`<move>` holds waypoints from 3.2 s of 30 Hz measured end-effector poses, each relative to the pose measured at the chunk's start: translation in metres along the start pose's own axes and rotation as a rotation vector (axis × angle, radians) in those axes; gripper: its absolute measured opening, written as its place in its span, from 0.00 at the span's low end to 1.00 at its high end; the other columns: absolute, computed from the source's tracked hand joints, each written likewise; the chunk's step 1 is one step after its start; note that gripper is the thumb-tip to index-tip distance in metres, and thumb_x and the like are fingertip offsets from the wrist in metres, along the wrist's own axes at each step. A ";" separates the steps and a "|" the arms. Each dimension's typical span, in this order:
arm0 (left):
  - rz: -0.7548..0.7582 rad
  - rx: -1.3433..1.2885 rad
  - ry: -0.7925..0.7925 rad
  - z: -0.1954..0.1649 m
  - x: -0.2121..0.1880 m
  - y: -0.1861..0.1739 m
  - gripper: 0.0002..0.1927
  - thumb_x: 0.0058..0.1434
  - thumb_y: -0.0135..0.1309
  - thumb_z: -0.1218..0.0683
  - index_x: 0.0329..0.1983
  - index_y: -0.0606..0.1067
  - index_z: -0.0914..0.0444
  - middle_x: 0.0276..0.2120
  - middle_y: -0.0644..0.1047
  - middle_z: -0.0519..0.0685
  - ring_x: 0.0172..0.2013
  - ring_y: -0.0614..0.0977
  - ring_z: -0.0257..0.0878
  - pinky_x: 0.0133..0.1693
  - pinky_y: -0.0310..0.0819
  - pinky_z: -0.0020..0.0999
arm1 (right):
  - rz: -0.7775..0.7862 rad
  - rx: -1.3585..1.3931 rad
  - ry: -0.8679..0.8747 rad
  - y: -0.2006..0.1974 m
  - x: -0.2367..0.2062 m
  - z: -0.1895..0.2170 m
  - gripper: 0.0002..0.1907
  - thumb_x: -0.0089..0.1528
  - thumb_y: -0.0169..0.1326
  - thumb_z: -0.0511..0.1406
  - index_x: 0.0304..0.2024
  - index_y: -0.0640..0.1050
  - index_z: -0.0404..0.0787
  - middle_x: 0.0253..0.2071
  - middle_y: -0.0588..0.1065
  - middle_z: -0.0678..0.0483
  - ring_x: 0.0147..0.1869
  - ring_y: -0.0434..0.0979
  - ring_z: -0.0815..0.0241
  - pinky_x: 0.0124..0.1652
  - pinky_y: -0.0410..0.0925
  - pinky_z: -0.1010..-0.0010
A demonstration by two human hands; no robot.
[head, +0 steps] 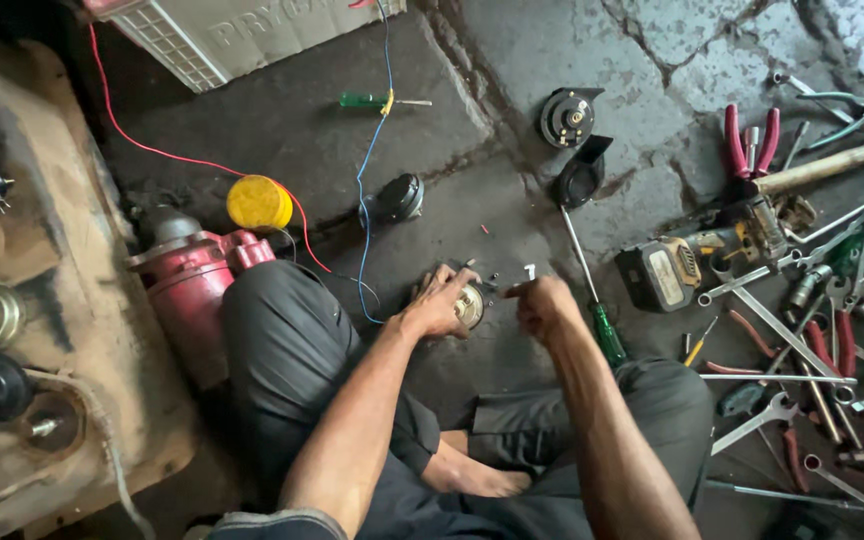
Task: The person sits on the floor and uses a wrench and screwdriver to disassemble a small cylindrical electrical component. They remove screws, open the casing, and manipulate internal parts and wires.
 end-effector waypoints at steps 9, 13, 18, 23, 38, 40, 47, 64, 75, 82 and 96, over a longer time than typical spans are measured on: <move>0.023 0.032 -0.025 -0.001 0.002 0.006 0.52 0.35 0.74 0.50 0.65 0.62 0.43 0.58 0.65 0.57 0.61 0.65 0.63 0.61 0.62 0.56 | -0.141 -0.570 -0.228 -0.007 0.003 -0.059 0.21 0.58 0.47 0.29 0.47 0.87 0.40 0.16 0.67 0.52 0.14 0.62 0.63 0.17 0.58 0.67; -0.108 -0.076 0.155 -0.007 0.003 0.008 0.59 0.31 0.73 0.53 0.67 0.56 0.53 0.58 0.64 0.58 0.62 0.64 0.63 0.61 0.55 0.60 | -0.143 0.055 -0.183 -0.003 -0.018 -0.065 0.15 0.67 0.50 0.39 0.42 0.85 0.39 0.18 0.63 0.57 0.16 0.58 0.65 0.17 0.52 0.68; -0.028 -0.028 0.159 0.005 0.015 0.028 0.45 0.42 0.69 0.56 0.64 0.62 0.53 0.63 0.64 0.55 0.68 0.64 0.59 0.67 0.58 0.54 | -0.365 -0.419 -0.548 -0.003 -0.062 -0.024 0.16 0.70 0.50 0.44 0.42 0.81 0.39 0.26 0.74 0.47 0.28 0.72 0.52 0.31 0.65 0.63; 0.010 0.037 0.176 0.018 0.021 0.022 0.51 0.43 0.61 0.66 0.70 0.67 0.38 0.77 0.52 0.57 0.69 0.58 0.66 0.67 0.62 0.50 | -0.324 -0.801 -0.655 0.005 -0.064 -0.002 0.17 0.65 0.51 0.44 0.40 0.80 0.36 0.31 0.77 0.38 0.36 0.79 0.39 0.37 0.68 0.56; -0.279 -0.001 0.056 -0.004 -0.018 -0.013 0.47 0.38 0.69 0.59 0.64 0.68 0.46 0.63 0.63 0.58 0.60 0.66 0.64 0.60 0.64 0.54 | -0.377 -0.747 -0.564 0.049 -0.029 -0.026 0.20 0.67 0.48 0.46 0.33 0.78 0.36 0.31 0.77 0.36 0.40 0.77 0.31 0.41 0.67 0.45; -0.333 -0.009 0.113 -0.005 -0.020 -0.020 0.47 0.36 0.69 0.60 0.63 0.67 0.47 0.62 0.62 0.59 0.60 0.66 0.65 0.60 0.64 0.54 | -0.443 -0.823 -0.577 0.057 -0.028 -0.026 0.20 0.67 0.48 0.46 0.34 0.78 0.37 0.33 0.77 0.35 0.41 0.77 0.30 0.41 0.67 0.44; -0.221 -0.033 0.016 0.012 -0.026 -0.042 0.46 0.37 0.70 0.59 0.63 0.67 0.47 0.63 0.61 0.57 0.59 0.65 0.65 0.58 0.64 0.56 | -0.459 -0.862 -0.592 0.086 -0.018 -0.015 0.20 0.68 0.48 0.45 0.33 0.79 0.36 0.32 0.77 0.34 0.40 0.77 0.31 0.41 0.69 0.44; -0.027 -0.004 0.344 0.061 -0.062 -0.016 0.64 0.33 0.61 0.67 0.77 0.51 0.52 0.69 0.63 0.55 0.71 0.62 0.58 0.71 0.56 0.49 | 0.198 -1.169 -0.819 0.095 -0.035 -0.016 0.10 0.61 0.53 0.39 0.38 0.80 0.39 0.31 0.80 0.45 0.35 0.80 0.44 0.35 0.72 0.57; -0.062 -0.016 0.277 0.039 -0.027 -0.003 0.64 0.31 0.79 0.53 0.71 0.55 0.61 0.67 0.61 0.59 0.69 0.60 0.58 0.68 0.53 0.48 | -0.070 -0.258 -0.191 0.069 -0.062 -0.055 0.19 0.67 0.51 0.44 0.30 0.77 0.36 0.17 0.68 0.55 0.17 0.66 0.63 0.19 0.61 0.67; -0.051 -0.037 0.268 0.033 -0.025 -0.008 0.62 0.31 0.78 0.55 0.70 0.57 0.60 0.67 0.62 0.57 0.69 0.61 0.58 0.69 0.56 0.47 | -0.180 -0.370 -0.241 0.076 -0.062 -0.034 0.20 0.66 0.51 0.44 0.29 0.78 0.34 0.16 0.72 0.52 0.16 0.70 0.60 0.20 0.65 0.66; -0.070 0.012 0.286 0.051 -0.020 -0.020 0.61 0.31 0.77 0.53 0.69 0.58 0.60 0.66 0.63 0.57 0.68 0.61 0.57 0.67 0.54 0.48 | -0.308 -0.414 -0.208 0.100 -0.037 -0.062 0.19 0.67 0.49 0.45 0.34 0.78 0.35 0.20 0.77 0.45 0.21 0.79 0.52 0.24 0.72 0.60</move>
Point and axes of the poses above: each hand's wrist, its own x-axis towards the middle knuckle, its own y-axis out of the palm, z = x × y, the point moved 6 cm from there along x, towards the middle knuckle
